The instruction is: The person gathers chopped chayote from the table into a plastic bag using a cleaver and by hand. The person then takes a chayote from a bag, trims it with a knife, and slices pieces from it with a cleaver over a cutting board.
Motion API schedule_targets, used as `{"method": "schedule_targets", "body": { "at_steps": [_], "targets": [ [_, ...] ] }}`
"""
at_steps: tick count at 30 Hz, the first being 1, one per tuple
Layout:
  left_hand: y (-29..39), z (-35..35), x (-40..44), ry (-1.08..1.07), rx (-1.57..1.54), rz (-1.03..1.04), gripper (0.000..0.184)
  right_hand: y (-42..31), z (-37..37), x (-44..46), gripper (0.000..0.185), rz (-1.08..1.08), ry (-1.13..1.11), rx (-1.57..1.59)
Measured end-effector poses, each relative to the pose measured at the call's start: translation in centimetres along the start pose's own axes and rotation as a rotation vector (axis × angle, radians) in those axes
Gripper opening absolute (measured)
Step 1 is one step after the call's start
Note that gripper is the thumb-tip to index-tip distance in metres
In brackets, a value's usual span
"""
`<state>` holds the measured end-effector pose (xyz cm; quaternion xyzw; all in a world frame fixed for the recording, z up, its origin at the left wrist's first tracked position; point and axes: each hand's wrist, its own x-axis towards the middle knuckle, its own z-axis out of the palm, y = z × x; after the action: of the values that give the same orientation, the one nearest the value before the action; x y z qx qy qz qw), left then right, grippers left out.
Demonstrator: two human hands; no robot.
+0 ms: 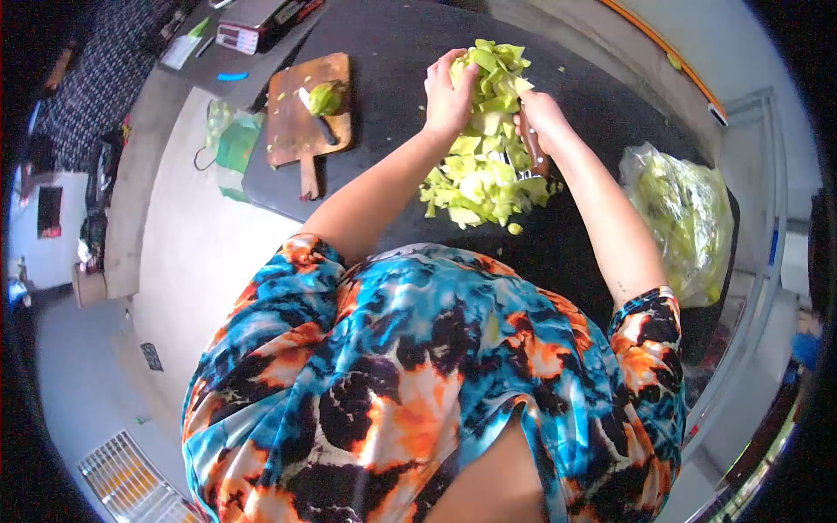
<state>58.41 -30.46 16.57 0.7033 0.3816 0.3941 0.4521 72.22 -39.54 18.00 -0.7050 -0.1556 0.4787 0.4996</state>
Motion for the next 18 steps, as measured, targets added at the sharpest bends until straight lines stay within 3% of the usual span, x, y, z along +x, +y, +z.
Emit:
{"method": "schedule_targets", "body": {
  "at_steps": [4,8,13,18],
  "targets": [
    [-2.4,-7.7,2.5,0.072,0.004,-0.07,0.041,-2.8,8.8,0.3,0.031,0.084,-0.029,-0.113],
    [-9.0,-14.2,3.5,0.136,0.011,-0.168,0.039,-0.3,18.2,2.2,0.031,0.216,0.015,-0.074],
    [-14.7,-14.8,0.9,0.1,0.139,-0.15,0.041,7.0,20.1,3.3,0.03,0.258,-0.127,0.034],
    [-15.0,-11.1,1.1,0.073,0.178,-0.114,0.041,8.6,17.2,4.8,0.028,0.287,-0.052,0.103]
  ]
}}
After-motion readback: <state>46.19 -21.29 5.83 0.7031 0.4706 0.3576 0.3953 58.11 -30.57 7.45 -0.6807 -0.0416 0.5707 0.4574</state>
